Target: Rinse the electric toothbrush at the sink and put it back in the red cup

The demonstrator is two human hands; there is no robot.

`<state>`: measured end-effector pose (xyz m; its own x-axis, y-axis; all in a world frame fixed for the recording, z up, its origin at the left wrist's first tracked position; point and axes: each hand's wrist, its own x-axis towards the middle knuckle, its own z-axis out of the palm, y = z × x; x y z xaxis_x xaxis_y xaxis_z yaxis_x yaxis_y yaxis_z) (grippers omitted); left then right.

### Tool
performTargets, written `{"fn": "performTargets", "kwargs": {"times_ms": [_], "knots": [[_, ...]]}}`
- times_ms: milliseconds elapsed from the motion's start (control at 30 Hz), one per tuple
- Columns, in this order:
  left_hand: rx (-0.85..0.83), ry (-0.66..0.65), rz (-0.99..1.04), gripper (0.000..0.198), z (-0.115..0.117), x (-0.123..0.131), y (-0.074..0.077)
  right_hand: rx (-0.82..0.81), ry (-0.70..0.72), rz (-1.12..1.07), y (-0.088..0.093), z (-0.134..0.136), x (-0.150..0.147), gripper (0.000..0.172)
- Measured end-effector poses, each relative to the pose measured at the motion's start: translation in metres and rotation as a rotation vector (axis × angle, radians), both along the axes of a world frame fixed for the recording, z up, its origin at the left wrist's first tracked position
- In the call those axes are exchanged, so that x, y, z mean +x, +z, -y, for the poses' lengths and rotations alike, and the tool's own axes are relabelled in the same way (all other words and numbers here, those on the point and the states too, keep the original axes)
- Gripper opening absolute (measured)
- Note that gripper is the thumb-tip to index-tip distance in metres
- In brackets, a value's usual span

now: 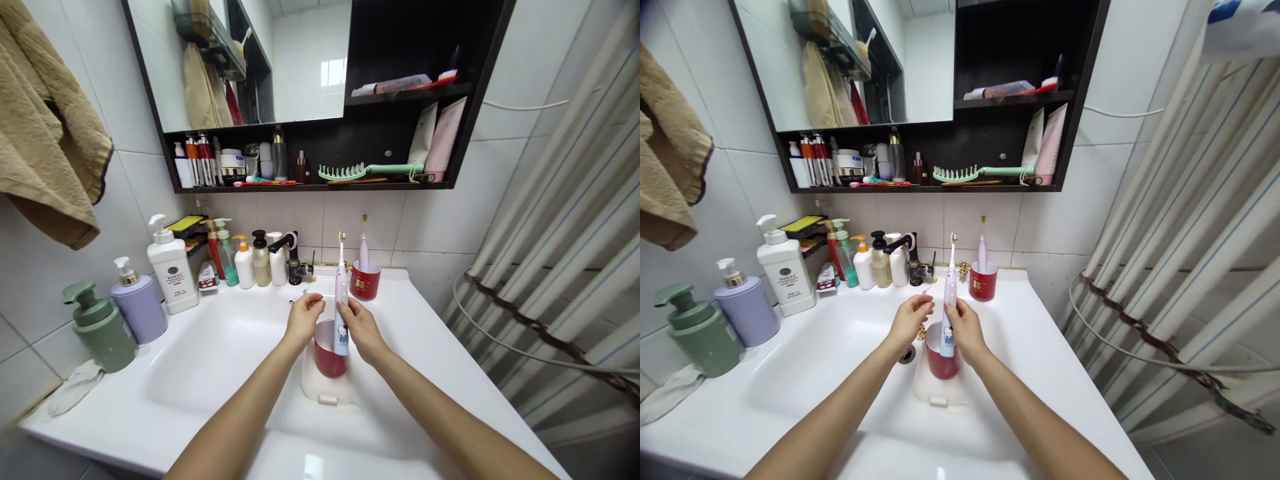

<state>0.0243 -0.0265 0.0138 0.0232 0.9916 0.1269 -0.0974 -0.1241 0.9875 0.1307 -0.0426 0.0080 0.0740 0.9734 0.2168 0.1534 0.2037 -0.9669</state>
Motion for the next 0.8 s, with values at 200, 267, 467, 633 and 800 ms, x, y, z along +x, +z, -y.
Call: {"fn": "performTargets", "kwargs": {"times_ms": [200, 267, 467, 633, 800], "knots": [[0.316, -0.042, -0.612, 0.018, 0.013, -0.010, -0.040, 0.009, -0.166, 0.179, -0.022, -0.026, -0.002, 0.028], [0.372, -0.094, -0.793, 0.020, 0.017, -0.009, -0.046, -0.009, -0.205, 0.257, -0.032, -0.026, -0.002, 0.026], [0.431, -0.234, -1.105, 0.019, 0.020, -0.008, -0.048, -0.008, -0.243, 0.404, -0.041, -0.021, -0.002, 0.029], [0.435, -0.259, -1.137, 0.016, 0.023, -0.005, -0.049, 0.011, -0.219, 0.445, -0.040, -0.019, -0.002, 0.028], [0.484, -0.285, -0.982, 0.012, 0.028, 0.014, -0.032, 0.033, -0.267, 0.444, -0.022, -0.009, 0.019, 0.025]]}}
